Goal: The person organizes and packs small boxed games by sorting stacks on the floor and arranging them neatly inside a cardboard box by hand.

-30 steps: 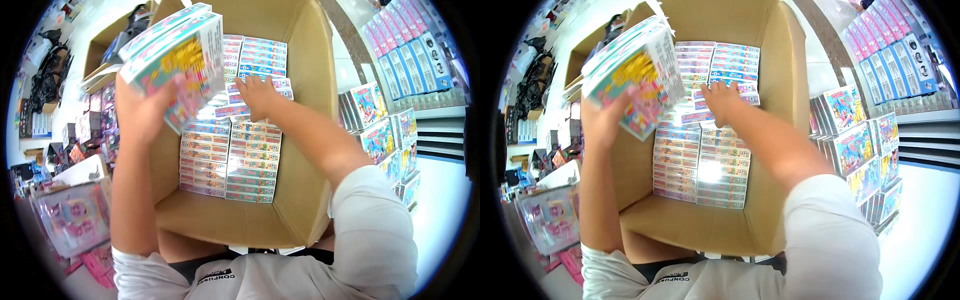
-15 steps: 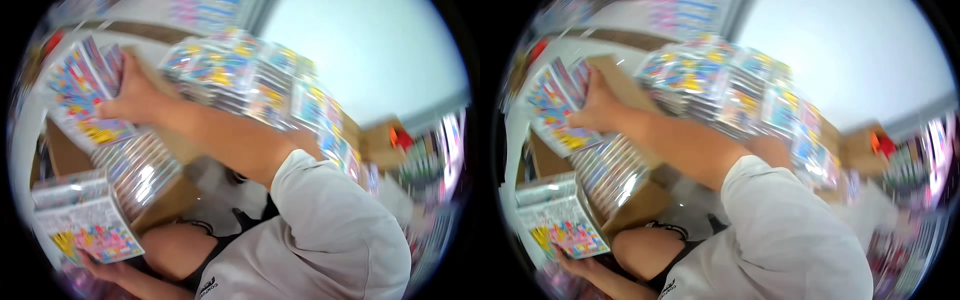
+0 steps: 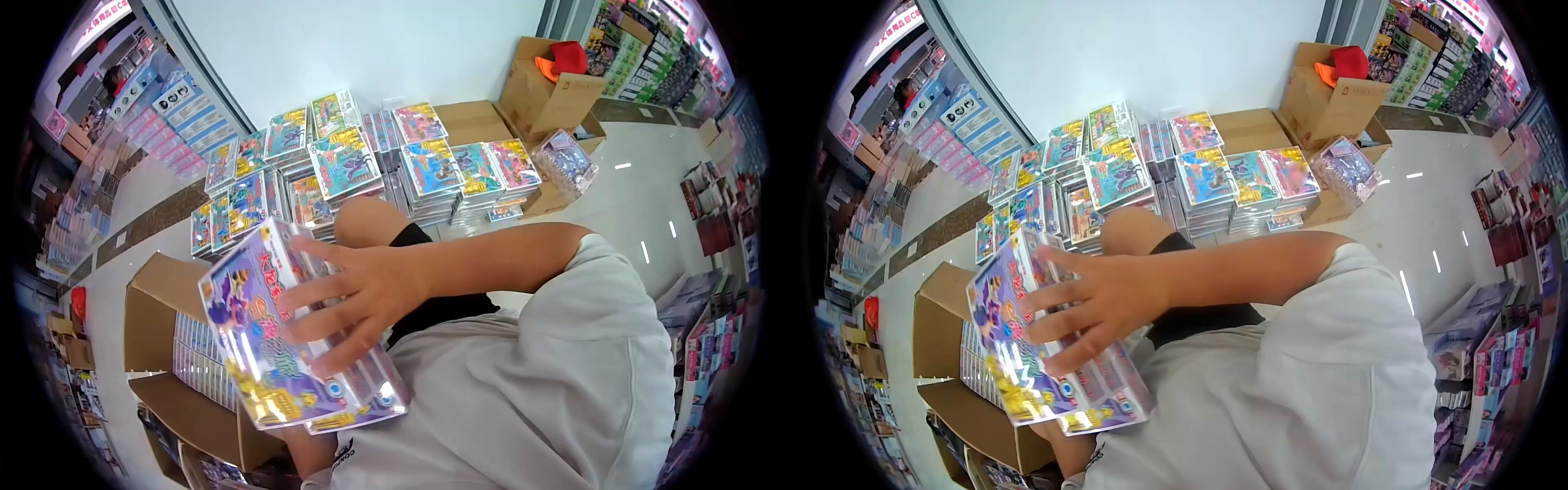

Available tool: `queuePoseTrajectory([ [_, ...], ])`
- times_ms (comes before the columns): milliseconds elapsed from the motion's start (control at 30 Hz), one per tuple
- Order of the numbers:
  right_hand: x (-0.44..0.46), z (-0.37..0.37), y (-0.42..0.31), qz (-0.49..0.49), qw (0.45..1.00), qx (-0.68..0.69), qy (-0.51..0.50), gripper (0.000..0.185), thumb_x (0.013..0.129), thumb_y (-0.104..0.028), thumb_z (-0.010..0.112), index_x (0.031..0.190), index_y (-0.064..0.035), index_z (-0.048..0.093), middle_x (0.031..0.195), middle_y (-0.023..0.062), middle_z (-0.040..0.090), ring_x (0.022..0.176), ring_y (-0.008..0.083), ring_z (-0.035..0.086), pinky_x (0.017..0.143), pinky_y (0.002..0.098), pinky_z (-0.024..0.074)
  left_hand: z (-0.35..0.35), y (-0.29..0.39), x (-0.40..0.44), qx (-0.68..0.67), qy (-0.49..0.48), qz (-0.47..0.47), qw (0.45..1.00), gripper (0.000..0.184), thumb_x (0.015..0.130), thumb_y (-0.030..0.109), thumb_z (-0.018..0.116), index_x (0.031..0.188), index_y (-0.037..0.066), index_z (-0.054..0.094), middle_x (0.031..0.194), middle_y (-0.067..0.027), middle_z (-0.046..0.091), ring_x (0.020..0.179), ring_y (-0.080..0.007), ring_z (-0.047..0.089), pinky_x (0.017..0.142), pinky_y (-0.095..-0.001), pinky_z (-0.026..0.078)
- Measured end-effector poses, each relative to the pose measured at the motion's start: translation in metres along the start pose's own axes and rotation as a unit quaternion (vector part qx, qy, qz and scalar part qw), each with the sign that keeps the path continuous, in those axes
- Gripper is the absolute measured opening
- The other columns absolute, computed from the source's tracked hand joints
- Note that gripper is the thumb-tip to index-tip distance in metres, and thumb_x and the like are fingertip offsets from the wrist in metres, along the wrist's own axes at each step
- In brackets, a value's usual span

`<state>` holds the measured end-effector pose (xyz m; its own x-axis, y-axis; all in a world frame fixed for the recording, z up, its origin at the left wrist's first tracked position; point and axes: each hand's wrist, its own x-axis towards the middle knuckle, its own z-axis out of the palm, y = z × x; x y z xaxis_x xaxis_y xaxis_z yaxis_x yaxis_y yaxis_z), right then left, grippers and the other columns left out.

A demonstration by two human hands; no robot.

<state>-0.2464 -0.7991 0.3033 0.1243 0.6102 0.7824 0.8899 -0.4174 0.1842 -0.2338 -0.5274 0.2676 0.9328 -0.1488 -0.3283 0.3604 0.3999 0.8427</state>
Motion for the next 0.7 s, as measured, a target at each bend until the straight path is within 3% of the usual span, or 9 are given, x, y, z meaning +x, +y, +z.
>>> queuePoseTrajectory([
  [167, -0.021, -0.009, -0.014, 0.171, 0.984, -0.025, -0.038, 0.055, 0.093, -0.026, 0.071, 0.141, -0.0447, 0.055, 0.152, 0.0104, 0.052, 0.137, 0.0407, 0.049, 0.111, 0.0600, 0.0413, 0.012, -0.015, 0.023, 0.056, -0.045, 0.024, 0.997, 0.052, 0.102, 0.014, 0.066, 0.148, 0.000, 0.045, 0.137, -0.0204, 0.061, 0.127, -0.0263, 0.061, 0.105, -0.0417, 0.052],
  [200, -0.019, 0.003, -0.013, 0.187, 0.981, 0.019, -0.056, 0.057, 0.095, -0.022, 0.062, 0.145, -0.0487, 0.052, 0.154, 0.0114, 0.046, 0.139, 0.0403, 0.045, 0.107, 0.0620, 0.0450, 0.009, -0.014, 0.026, 0.066, -0.044, 0.035, 0.996, 0.052, 0.102, 0.014, 0.066, 0.148, 0.000, 0.044, 0.137, -0.0203, 0.061, 0.127, -0.0262, 0.061, 0.105, -0.0416, 0.052],
  [300, -0.027, -0.013, 0.003, 0.268, 0.956, 0.093, -0.077, 0.061, 0.091, -0.013, 0.065, 0.144, -0.0430, 0.057, 0.153, 0.0115, 0.049, 0.134, 0.0385, 0.048, 0.105, 0.0551, 0.0468, 0.028, -0.008, 0.036, 0.099, -0.056, 0.063, 0.992, 0.052, 0.102, 0.013, 0.066, 0.148, 0.000, 0.044, 0.136, -0.0199, 0.061, 0.126, -0.0257, 0.061, 0.104, -0.0413, 0.053],
  [400, -0.046, 0.007, 0.023, 0.283, 0.952, 0.106, -0.046, 0.070, 0.082, 0.005, 0.065, 0.142, -0.0307, 0.061, 0.143, 0.0146, 0.056, 0.125, 0.0365, 0.055, 0.105, 0.0462, 0.0471, 0.021, -0.001, 0.044, 0.113, -0.062, 0.099, 0.987, 0.052, 0.102, 0.013, 0.066, 0.148, 0.000, 0.044, 0.136, -0.0196, 0.062, 0.125, -0.0253, 0.062, 0.104, -0.0411, 0.053],
  [467, -0.066, 0.033, 0.035, 0.359, 0.916, 0.178, 0.020, 0.067, 0.084, 0.004, 0.065, 0.145, -0.0216, 0.057, 0.139, 0.0158, 0.059, 0.128, 0.0362, 0.056, 0.110, 0.0450, 0.0446, 0.014, 0.005, 0.048, 0.125, -0.055, 0.120, 0.983, 0.052, 0.102, 0.013, 0.066, 0.147, 0.000, 0.044, 0.136, -0.0193, 0.062, 0.125, -0.0250, 0.062, 0.103, -0.0409, 0.053],
  [533, -0.070, 0.055, 0.032, 0.522, 0.743, 0.397, 0.132, 0.060, 0.094, -0.019, 0.059, 0.152, -0.0155, 0.048, 0.145, 0.0165, 0.055, 0.137, 0.0351, 0.052, 0.115, 0.0466, 0.0423, 0.004, 0.014, 0.052, 0.133, -0.047, 0.140, 0.980, 0.052, 0.102, 0.013, 0.066, 0.147, 0.000, 0.044, 0.135, -0.0191, 0.062, 0.124, -0.0247, 0.062, 0.103, -0.0407, 0.053],
  [567, -0.068, 0.059, 0.031, 0.579, 0.592, 0.531, 0.179, 0.062, 0.100, -0.036, 0.053, 0.157, -0.0140, 0.042, 0.152, 0.0176, 0.050, 0.142, 0.0342, 0.049, 0.118, 0.0479, 0.0415, -0.002, 0.018, 0.051, 0.143, -0.043, 0.148, 0.978, 0.052, 0.102, 0.012, 0.066, 0.147, 0.000, 0.044, 0.135, -0.0190, 0.062, 0.124, -0.0246, 0.063, 0.103, -0.0406, 0.053],
  [633, -0.068, 0.069, 0.022, 0.594, 0.370, 0.678, 0.223, 0.077, 0.105, -0.059, 0.046, 0.163, -0.0109, 0.032, 0.160, 0.0186, 0.043, 0.148, 0.0335, 0.044, 0.120, 0.0479, 0.0401, -0.013, 0.026, 0.051, 0.160, -0.034, 0.164, 0.973, 0.052, 0.102, 0.012, 0.067, 0.147, 0.000, 0.044, 0.135, -0.0187, 0.063, 0.123, -0.0243, 0.063, 0.103, -0.0404, 0.054],
  [700, -0.067, 0.084, 0.008, 0.545, 0.273, 0.762, 0.219, 0.095, 0.101, -0.074, 0.044, 0.166, -0.0078, 0.022, 0.163, 0.0186, 0.041, 0.149, 0.0340, 0.042, 0.121, 0.0453, 0.0389, -0.029, 0.033, 0.041, 0.175, -0.012, 0.170, 0.970, 0.052, 0.102, 0.012, 0.067, 0.147, 0.000, 0.044, 0.135, -0.0185, 0.063, 0.123, -0.0240, 0.063, 0.102, -0.0402, 0.054],
])
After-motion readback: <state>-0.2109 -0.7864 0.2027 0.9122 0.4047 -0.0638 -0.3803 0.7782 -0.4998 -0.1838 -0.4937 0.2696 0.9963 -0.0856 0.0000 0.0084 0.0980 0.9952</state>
